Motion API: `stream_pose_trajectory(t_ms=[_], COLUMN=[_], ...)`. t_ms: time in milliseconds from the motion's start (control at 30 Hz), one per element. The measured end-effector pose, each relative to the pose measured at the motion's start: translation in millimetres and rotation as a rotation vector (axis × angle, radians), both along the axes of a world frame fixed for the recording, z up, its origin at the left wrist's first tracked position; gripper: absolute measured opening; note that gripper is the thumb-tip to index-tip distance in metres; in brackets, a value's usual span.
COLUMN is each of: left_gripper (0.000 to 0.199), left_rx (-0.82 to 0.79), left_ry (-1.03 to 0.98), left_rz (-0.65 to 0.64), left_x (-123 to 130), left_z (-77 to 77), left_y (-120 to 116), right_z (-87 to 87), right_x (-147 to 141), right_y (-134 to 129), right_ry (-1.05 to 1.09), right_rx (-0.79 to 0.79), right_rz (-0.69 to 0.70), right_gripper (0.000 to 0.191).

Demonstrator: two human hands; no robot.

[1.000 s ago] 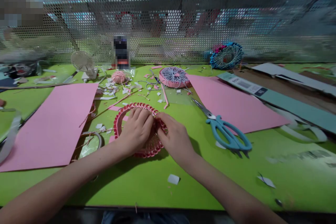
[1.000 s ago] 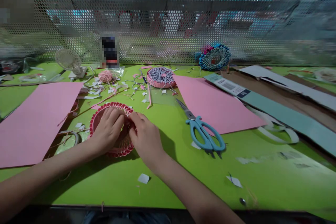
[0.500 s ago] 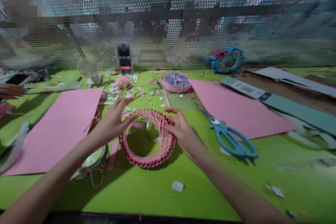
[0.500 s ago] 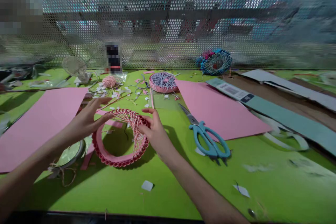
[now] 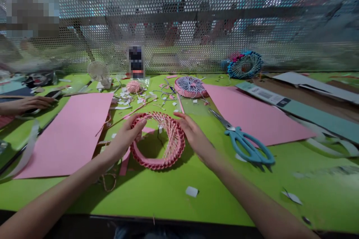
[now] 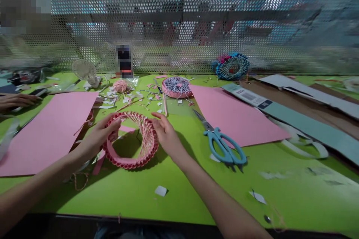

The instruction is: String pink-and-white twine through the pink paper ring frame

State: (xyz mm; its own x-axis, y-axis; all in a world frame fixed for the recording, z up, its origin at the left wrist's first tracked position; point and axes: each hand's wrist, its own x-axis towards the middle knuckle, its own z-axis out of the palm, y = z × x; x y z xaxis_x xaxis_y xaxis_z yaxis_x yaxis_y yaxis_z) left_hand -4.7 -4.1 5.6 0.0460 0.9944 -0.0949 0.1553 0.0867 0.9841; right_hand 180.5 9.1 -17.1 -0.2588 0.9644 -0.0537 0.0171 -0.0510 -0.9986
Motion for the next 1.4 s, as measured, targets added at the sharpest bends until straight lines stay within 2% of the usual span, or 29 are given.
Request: stream_pose_trajectory(t_ms=[100,200,333,433,633,767,833,933,967,1033,1100,1133,1233,1333,1400], left_gripper=[0.019,0.018,0.019,0.027,0.03,0.023,0.021,0.023,0.024,0.026,0.025,0.024,0.024,0.032,0.037], left_rx=[0.092,0.137,0.079,0.011,-0.114,-0.093,-0.074,-0.084,-0.093,-0.114,-0.13,-0.137,-0.182,-0.202,-0.096], left_ry=[-0.187,-0.295,-0.3,-0.244,-0.161,-0.184,-0.179,-0.165,-0.167,-0.187,-0.214,-0.219,-0.168,0.004,0.201], left_rz=[0.12,0.201,0.223,0.216,0.216,0.204,0.207,0.239,0.249,0.249,0.237,0.23,0.164,0.062,0.065], left_x=[2,5,4,-3,-10,-9,-10,-14,-15,-20,-24,-27,-30,-26,-20], left_z=[-1.5,-3.7,-6.3,-6.2,-1.5,-2.3,-3.5,-3.2,-2.3,-0.1,1.1,0.9,-2.9,-5.0,0.9], left_y=[5,6,3,0,-8,-10,-9,-6,-6,-5,-4,-4,-2,1,-2], right_z=[-1.3,-2.5,-2.4,-0.9,0.1,-3.2,-0.6,13.0,18.5,26.6,26.8,23.6,5.1,-15.2,-24.7], right_x=[3,4,3,4,5,4,9,22,27,35,38,39,38,42,48], right_y=[1,0,0,1,-2,1,5,4,-2,-21,-47,-61,-90,-95,-87], right_ry=[0.089,0.114,0.179,0.226,0.187,0.062,-0.133,-0.524,-0.655,-0.879,-0.989,-0.997,-1.02,-1.028,-1.023], right_rx=[-0.173,-0.247,-0.242,-0.264,-0.27,-0.188,-0.086,0.177,0.259,0.356,0.416,0.459,0.575,0.649,0.675], right_rz=[0.115,0.275,0.212,0.158,0.155,0.173,0.079,-0.021,0.012,0.166,0.347,0.407,0.389,0.281,0.203], right_gripper=[0.039,0.041,0.042,0.048,0.05,0.048,0.042,0.019,0.013,0.014,0.013,0.014,0.015,0.021,0.024])
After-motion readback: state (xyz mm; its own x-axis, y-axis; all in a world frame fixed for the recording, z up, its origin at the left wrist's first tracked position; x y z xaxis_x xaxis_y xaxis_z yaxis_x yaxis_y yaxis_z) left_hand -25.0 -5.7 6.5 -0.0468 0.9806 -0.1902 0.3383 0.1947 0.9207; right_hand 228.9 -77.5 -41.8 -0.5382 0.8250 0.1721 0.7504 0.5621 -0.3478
